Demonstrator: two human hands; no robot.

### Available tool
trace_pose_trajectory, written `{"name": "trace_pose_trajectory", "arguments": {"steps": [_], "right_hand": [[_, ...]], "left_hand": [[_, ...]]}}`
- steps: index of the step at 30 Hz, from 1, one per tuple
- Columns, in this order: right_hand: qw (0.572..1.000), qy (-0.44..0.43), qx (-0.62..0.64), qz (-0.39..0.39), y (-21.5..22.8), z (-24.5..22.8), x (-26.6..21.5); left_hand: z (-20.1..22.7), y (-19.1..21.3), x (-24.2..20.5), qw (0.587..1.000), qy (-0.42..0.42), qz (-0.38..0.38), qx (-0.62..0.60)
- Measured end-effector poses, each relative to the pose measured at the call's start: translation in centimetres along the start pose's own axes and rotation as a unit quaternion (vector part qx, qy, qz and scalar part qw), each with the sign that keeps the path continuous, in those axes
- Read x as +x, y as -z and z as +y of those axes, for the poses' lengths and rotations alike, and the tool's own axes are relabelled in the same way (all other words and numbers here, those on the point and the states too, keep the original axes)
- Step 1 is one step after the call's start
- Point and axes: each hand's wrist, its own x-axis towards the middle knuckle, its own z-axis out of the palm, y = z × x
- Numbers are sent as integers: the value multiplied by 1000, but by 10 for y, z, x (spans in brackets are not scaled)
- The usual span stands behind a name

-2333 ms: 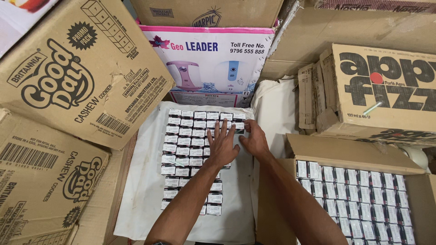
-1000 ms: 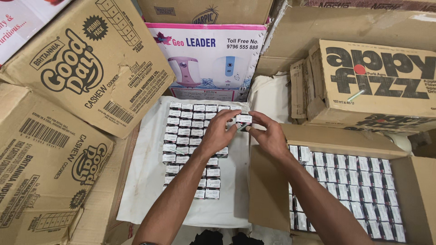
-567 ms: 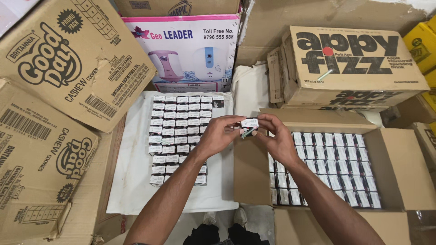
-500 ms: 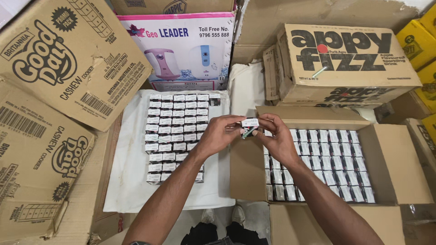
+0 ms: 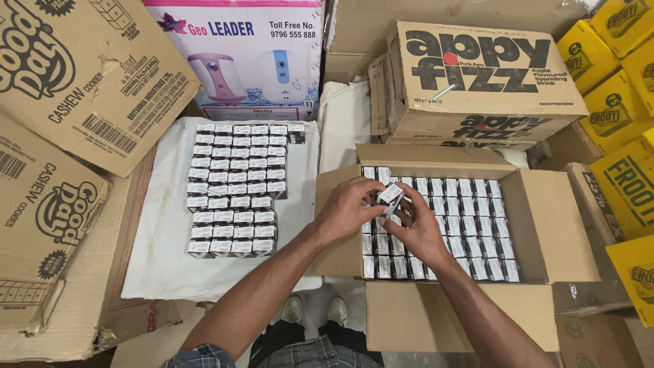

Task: The person repeatedly picks up small white boxes from a stack on a white sheet and places them into a larger cardboard box. The person arranges the boxes in neat rows inside the larger box.

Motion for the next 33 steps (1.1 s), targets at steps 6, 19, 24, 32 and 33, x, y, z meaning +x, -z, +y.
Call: {"name": "trace_pose_trajectory", "arguments": {"steps": [6,19,24,32,33], "right_hand": [[992,46,-114,21,27,24,5],[976,-22,-214,-20,8,26,6],[973,-13,-229,-32,0,34,19],[978,33,-204,-8,-8,42,32],[978,35,-207,-3,-9,39,31]], "left_hand": [[-3,-28,-5,998,-4,2,60],[3,-33,-56,956,-28,16,293],[2,-44,-56,957,48,17,285],[5,-55,-53,952,75,31,294],[8,-56,-52,952,81,32,294]]}}
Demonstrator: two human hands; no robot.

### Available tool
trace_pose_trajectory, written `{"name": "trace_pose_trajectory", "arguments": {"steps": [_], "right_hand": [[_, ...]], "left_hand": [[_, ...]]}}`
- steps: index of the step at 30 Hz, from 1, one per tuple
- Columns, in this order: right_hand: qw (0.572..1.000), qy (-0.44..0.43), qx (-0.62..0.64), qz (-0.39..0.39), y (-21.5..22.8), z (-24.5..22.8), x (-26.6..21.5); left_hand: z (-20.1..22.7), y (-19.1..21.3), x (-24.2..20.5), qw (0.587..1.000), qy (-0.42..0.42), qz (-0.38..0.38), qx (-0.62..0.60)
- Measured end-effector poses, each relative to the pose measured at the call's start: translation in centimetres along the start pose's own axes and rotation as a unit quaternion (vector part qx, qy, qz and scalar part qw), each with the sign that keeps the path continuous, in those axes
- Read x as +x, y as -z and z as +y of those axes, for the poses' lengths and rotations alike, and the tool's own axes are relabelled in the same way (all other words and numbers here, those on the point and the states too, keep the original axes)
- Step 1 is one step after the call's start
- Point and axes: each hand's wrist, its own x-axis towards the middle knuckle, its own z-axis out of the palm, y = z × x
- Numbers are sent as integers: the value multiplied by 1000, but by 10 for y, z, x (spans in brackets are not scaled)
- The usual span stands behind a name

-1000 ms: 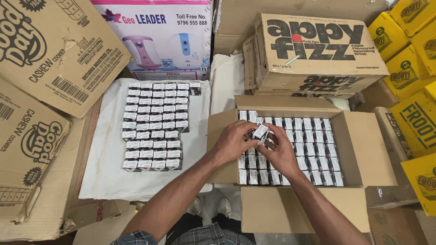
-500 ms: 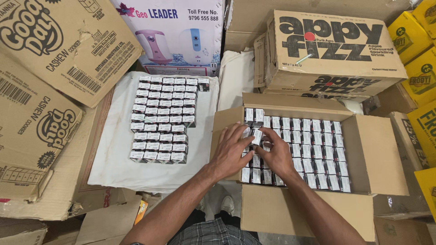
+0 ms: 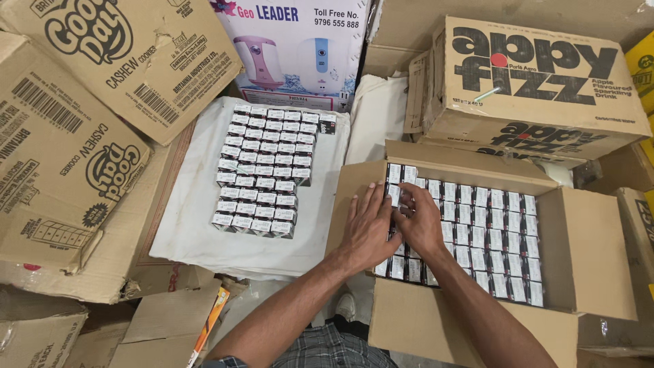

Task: The person repeatedly picks up small white boxes from a stack on a white sheet and places them into a larger cardboard box. The person arranges the boxes in neat rows inside the larger box.

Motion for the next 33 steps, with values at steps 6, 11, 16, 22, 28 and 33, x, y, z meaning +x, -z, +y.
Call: {"name": "trace_pose_trajectory", "arguments": {"steps": [6,11,16,22,28,33], "right_hand": [[998,33,-44,-3,-2,-8,-1],[998,43,-55,-9,-4,1,-1],[998,46,-48,-9,-7,21,1],[998,54,-41,10,-6,21,-2],[995,71,-68,-6,-1,11,-2],[996,40,-74,-16,3,11,0]], "left_hand": [[-11,-11,3,1000,13,0,-23],[-10,-3,0,999,21,-13,-27],[-14,0,-4,1000,-1,9,4],[-14,1,-2,1000,8,0,-20],[-19,4,-2,1000,-5,3,-17],[-37,2,11,998,8,-25,-63]]}}
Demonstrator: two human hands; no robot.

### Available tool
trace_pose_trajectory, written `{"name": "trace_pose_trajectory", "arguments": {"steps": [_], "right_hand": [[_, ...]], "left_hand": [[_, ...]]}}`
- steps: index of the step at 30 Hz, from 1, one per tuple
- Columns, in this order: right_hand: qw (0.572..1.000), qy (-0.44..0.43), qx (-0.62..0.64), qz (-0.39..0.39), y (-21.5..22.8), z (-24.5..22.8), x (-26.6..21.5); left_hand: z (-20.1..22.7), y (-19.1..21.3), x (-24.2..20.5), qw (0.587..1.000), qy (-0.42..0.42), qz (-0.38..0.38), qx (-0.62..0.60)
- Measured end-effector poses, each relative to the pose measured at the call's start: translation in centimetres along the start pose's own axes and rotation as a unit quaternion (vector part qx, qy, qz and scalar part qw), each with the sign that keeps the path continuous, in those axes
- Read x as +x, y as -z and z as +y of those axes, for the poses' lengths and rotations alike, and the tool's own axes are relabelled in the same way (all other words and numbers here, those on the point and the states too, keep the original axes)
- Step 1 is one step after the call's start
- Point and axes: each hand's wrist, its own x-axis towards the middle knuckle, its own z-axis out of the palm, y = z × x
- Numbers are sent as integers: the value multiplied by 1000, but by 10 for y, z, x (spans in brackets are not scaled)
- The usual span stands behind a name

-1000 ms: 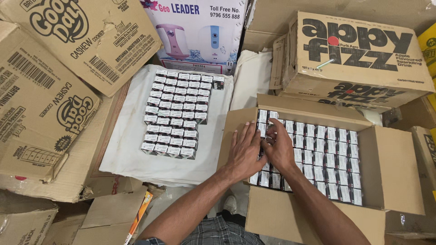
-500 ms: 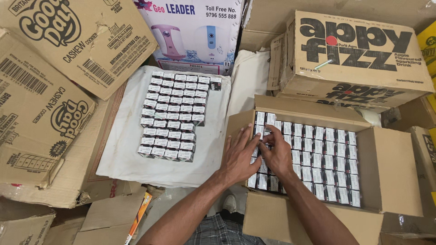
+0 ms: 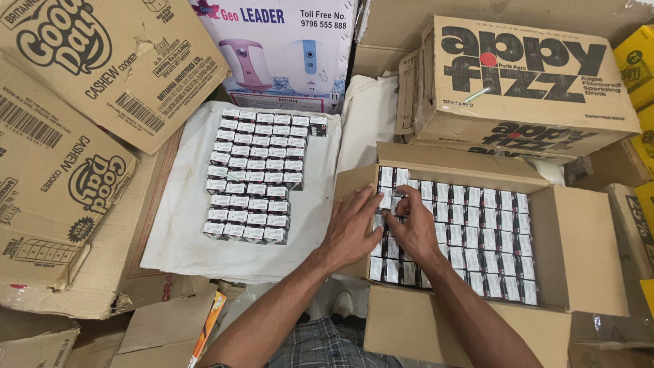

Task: The person repeatedly picks up small white boxes from a stack on a white sheet and places them into a larger cardboard box. The person arranges the boxes in neat rows inside the larger box.

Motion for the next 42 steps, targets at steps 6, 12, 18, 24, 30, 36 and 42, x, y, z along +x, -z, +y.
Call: {"name": "trace_pose_trajectory", "arguments": {"steps": [6,12,18,24,30,36,42], "right_hand": [[999,28,13,21,4,0,1],[993,63,77,70,6,-28,7],[979,80,174,64,-14,-54,10],[975,84,206,-14,-48,-84,18],[981,52,175,-68,-74,-115,39],[980,-11,191,-49,-117,-89,79],[983,-44,167,-63,-138,-70,129]], "left_hand": [[-1,21,7,996,-19,-2,-86],[-8,42,7,997,-33,20,-61],[-20,80,-12,984,-4,3,-180],[-67,101,-25,987,12,40,-155],[-105,125,-30,981,37,90,-166],[-144,134,-15,978,76,77,-180],[-194,113,27,987,70,56,-131]]}}
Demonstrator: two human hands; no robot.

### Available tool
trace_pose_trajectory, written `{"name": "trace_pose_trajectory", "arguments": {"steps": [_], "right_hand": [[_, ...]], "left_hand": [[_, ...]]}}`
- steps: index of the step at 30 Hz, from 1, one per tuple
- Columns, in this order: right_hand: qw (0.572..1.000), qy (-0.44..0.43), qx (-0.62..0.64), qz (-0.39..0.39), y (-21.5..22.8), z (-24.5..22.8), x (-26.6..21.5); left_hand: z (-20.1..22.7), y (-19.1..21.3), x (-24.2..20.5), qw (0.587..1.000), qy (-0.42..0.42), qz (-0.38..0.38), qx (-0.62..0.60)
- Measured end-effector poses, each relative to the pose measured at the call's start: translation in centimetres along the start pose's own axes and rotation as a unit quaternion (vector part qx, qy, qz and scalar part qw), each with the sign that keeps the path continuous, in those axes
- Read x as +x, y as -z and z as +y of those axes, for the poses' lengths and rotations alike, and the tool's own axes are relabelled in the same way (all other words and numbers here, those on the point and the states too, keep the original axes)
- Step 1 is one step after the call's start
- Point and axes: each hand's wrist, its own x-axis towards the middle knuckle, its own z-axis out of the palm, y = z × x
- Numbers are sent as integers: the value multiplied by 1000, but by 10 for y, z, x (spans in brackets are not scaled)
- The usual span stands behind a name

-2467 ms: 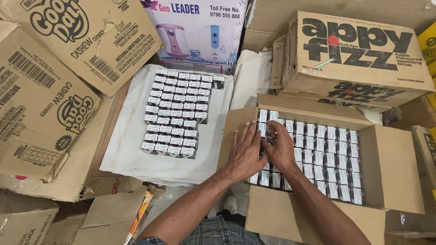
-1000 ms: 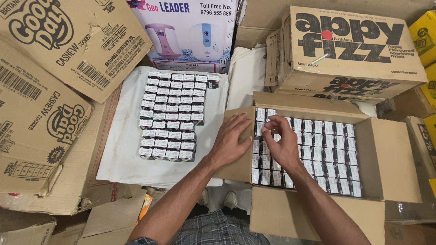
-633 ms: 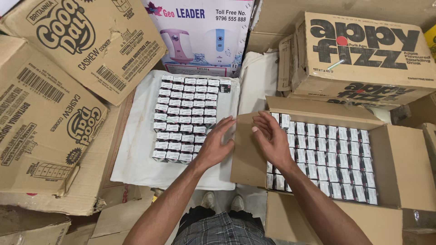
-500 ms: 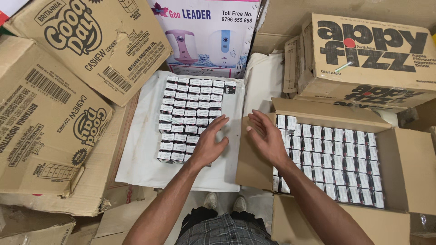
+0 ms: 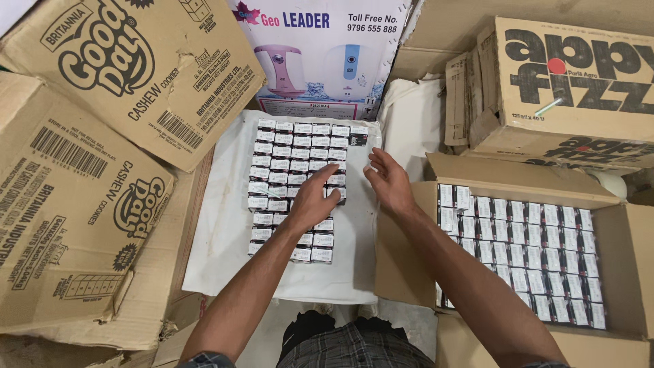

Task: The person repeatedly picks up small white boxes from a stack on a white sheet and places them into a larger cardboard box. The person arranges the boxes in neat rows inside the larger box.

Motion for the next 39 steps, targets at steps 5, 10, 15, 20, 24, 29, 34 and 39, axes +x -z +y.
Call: {"name": "trace_pose_trajectory", "arguments": {"steps": [5,10,15,20,24,29,34,39], "right_hand": [[1000,-21,-7,2,-2,25,52],[997,-30,-77,8,3,57,101],[981,-87,-173,-16,13,52,117],[972,-87,-213,-40,9,73,138],[966,-70,-242,-54,-1,70,140],[947,-69,-308,-58,0,55,139],[945,-60,-315,-57,3,39,130],[964,-31,-256,-61,10,-5,107]], "left_hand": [[-4,-12,40,993,-37,-7,112],[-6,-21,77,980,-35,-10,198],[-10,-26,97,971,3,-62,232],[-7,-27,102,967,10,-108,232],[-6,-27,101,968,9,-113,223],[3,-20,98,970,16,-110,216],[1,-17,97,974,20,-103,202],[-10,-19,99,998,-18,51,7]]}}
